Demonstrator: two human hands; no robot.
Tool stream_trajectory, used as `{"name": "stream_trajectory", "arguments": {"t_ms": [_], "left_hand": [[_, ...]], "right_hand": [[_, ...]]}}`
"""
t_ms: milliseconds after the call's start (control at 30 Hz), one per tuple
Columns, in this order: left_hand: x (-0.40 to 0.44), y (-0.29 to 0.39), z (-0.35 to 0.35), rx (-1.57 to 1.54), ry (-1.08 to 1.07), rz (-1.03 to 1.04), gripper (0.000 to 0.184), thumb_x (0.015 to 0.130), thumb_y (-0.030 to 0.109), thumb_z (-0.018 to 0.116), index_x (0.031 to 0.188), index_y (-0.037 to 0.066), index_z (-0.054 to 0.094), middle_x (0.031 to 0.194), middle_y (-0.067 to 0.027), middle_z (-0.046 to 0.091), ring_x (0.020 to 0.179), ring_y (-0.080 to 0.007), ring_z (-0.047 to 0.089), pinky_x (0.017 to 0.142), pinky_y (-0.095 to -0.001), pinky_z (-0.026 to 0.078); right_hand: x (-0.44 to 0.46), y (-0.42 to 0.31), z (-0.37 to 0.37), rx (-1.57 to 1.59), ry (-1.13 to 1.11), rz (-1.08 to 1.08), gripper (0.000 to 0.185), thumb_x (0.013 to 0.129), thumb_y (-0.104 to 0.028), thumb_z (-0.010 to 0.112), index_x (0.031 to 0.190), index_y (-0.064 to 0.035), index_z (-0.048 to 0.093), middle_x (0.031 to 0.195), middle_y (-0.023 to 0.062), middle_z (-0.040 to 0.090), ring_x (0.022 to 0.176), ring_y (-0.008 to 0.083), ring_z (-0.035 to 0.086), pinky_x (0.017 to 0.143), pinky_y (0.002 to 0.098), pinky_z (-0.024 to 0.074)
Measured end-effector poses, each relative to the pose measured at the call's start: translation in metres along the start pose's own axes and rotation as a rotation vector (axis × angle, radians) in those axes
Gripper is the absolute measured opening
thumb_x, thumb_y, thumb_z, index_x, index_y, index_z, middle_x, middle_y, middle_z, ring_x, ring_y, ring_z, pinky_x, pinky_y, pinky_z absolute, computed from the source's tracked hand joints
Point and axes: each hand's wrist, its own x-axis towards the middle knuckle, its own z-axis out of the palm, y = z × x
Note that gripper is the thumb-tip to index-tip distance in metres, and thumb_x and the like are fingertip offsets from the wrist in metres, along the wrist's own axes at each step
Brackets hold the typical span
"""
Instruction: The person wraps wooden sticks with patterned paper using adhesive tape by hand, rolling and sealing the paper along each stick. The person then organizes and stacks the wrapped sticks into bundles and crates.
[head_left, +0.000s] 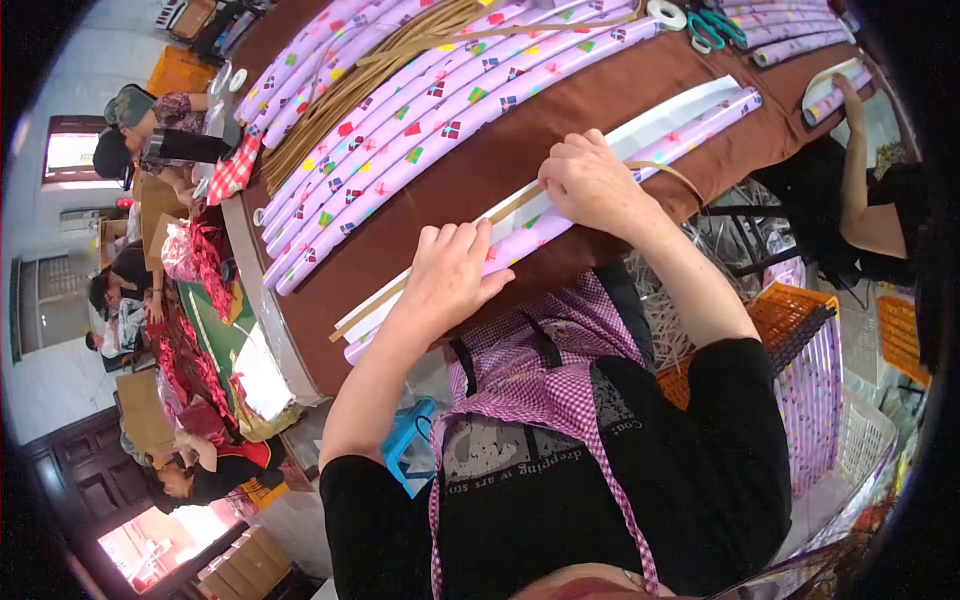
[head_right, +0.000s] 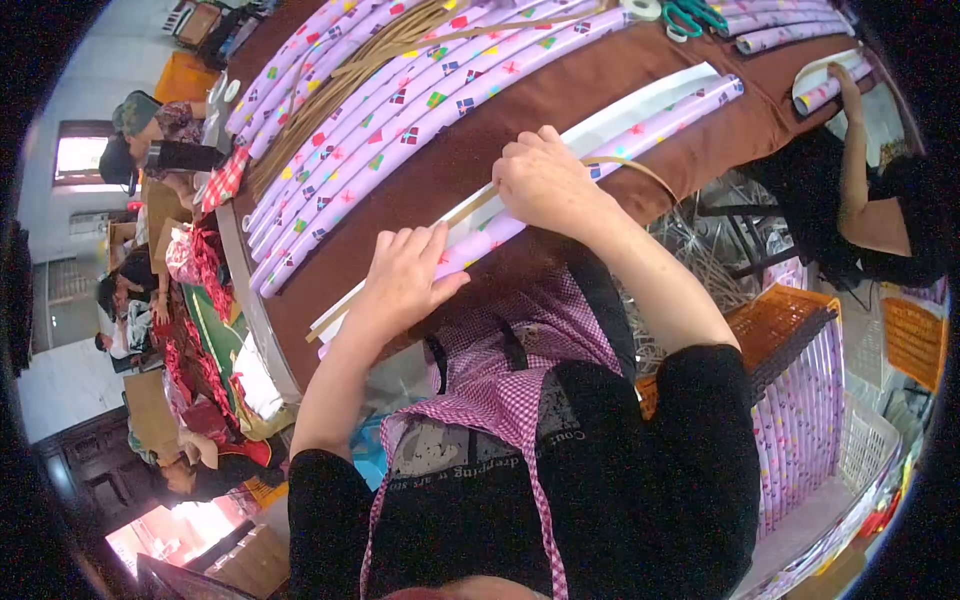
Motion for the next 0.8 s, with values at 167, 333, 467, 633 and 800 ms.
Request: {"name": "stream_trajectory", "arguments": {"t_ms": [167, 333, 467, 633, 800], "left_hand": [[-0.036, -0.006, -0.01, 0.026, -0.061, -0.049, 0.062, 0.078, 0.034, 0.075, 0.123, -0.005, 0.059, 0.097, -0.0126, 0.062, 0.091, -0.027, 0.058, 0.08, -0.0371, 0.04], [-0.079, -0.011, -0.022, 0.045, -0.101, -0.163, 0.062, 0.077, 0.034, 0.076, 0.124, -0.003, 0.059, 0.098, -0.0121, 0.06, 0.092, -0.0274, 0.056, 0.08, -0.0381, 0.039], [-0.081, -0.006, -0.02, 0.024, -0.037, -0.23, 0.058, 0.077, 0.035, 0.076, 0.118, -0.002, 0.06, 0.097, -0.0117, 0.057, 0.092, -0.0286, 0.054, 0.079, -0.0389, 0.039], [-0.072, -0.002, -0.014, 0.034, 0.057, -0.222, 0.052, 0.078, 0.04, 0.075, 0.108, 0.001, 0.061, 0.091, -0.0095, 0.054, 0.085, -0.0258, 0.053, 0.075, -0.0381, 0.039], [-0.06, 0.001, -0.007, -0.005, 0.048, -0.215, 0.053, 0.079, 0.042, 0.074, 0.113, 0.003, 0.062, 0.092, -0.0079, 0.053, 0.087, -0.0253, 0.052, 0.075, -0.0382, 0.039]], "right_hand": [[0.001, -0.035, 0.02, -0.077, 0.01, -0.045, 0.009, 0.077, -0.01, 0.062, 0.074, -0.0094, 0.07, 0.076, 0.0055, 0.064, 0.082, 0.0248, 0.059, 0.08, 0.0391, 0.0427], [0.005, -0.08, 0.046, -0.09, 0.058, -0.075, 0.01, 0.076, -0.011, 0.061, 0.07, -0.0092, 0.069, 0.073, 0.0047, 0.062, 0.08, 0.0242, 0.058, 0.079, 0.0385, 0.0425], [0.006, -0.089, 0.05, -0.058, 0.062, -0.074, 0.009, 0.076, -0.01, 0.061, 0.071, -0.01, 0.069, 0.074, 0.0041, 0.062, 0.081, 0.0237, 0.059, 0.079, 0.038, 0.0423], [0.007, -0.089, 0.046, -0.05, 0.051, -0.074, 0.007, 0.076, -0.011, 0.062, 0.071, -0.0102, 0.067, 0.074, 0.0038, 0.062, 0.081, 0.0238, 0.059, 0.078, 0.0378, 0.0418], [0.007, -0.09, 0.046, -0.033, 0.051, -0.056, 0.007, 0.076, -0.011, 0.063, 0.071, -0.0099, 0.067, 0.075, 0.0043, 0.062, 0.081, 0.0241, 0.059, 0.079, 0.0374, 0.0416]]}}
